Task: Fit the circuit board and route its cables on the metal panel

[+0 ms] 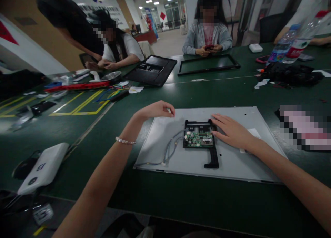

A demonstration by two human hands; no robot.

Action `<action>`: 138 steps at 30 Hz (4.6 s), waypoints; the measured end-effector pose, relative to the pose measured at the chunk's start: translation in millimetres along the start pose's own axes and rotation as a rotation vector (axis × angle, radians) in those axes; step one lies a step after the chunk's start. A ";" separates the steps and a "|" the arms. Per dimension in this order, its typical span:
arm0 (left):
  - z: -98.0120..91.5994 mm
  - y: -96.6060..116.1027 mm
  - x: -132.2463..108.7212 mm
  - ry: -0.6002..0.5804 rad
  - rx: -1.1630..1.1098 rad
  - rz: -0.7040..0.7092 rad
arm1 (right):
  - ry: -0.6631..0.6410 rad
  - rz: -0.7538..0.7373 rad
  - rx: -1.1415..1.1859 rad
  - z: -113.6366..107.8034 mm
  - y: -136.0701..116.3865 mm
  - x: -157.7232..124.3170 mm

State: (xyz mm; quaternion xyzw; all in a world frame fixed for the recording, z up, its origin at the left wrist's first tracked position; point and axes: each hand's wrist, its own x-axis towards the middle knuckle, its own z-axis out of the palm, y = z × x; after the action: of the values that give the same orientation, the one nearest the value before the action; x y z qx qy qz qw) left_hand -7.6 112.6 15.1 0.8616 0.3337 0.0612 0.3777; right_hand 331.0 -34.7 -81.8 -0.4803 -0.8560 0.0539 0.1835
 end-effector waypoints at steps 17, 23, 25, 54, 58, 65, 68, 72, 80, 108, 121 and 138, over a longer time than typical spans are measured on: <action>48.9 -17.0 12.9 -0.238 -0.475 0.048 | -0.038 0.017 0.026 -10.3 -8.7 5.5; 42.5 -10.6 -0.3 -0.411 -0.443 0.040 | -0.067 -0.021 0.028 -8.9 -14.8 8.8; 42.0 -9.4 -3.1 -0.433 -0.426 0.042 | -0.076 -0.018 0.038 -8.3 -15.4 8.2; 51.3 -7.6 2.6 -0.053 -0.301 0.092 | -0.068 -0.284 0.110 -32.2 -69.6 66.6; 54.5 -14.4 5.8 -0.044 -0.251 0.107 | -0.060 -0.364 0.041 -24.4 -87.3 90.0; 54.9 -13.1 5.1 -0.060 -0.230 0.158 | -0.008 -0.350 0.122 -16.3 -81.6 95.7; 54.0 -8.7 3.8 -0.055 -0.216 0.165 | 0.051 -0.313 0.200 -20.6 -71.8 86.8; 52.7 -6.6 5.6 0.197 -0.162 0.195 | 0.198 -0.081 0.294 -23.4 -49.7 67.8; 54.1 -9.6 7.1 0.267 -0.004 0.234 | 0.194 0.179 0.355 -12.1 -20.7 49.0; 51.6 -30.7 8.4 0.068 -0.211 0.183 | 0.211 0.085 0.232 -6.6 -28.6 62.0; 51.3 -27.1 5.6 0.081 -0.163 0.198 | 0.104 0.035 0.265 3.4 -39.0 70.4; 10.5 14.2 -21.1 -0.280 0.180 0.088 | 0.114 0.024 0.269 -9.0 -37.5 66.4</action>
State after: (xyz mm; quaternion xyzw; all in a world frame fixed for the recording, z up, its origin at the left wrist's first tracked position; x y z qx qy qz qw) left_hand -12.6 86.1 20.6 0.9059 0.2439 -0.0731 0.3385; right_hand 272.9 0.5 -46.0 -0.4638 -0.8235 0.1429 0.2940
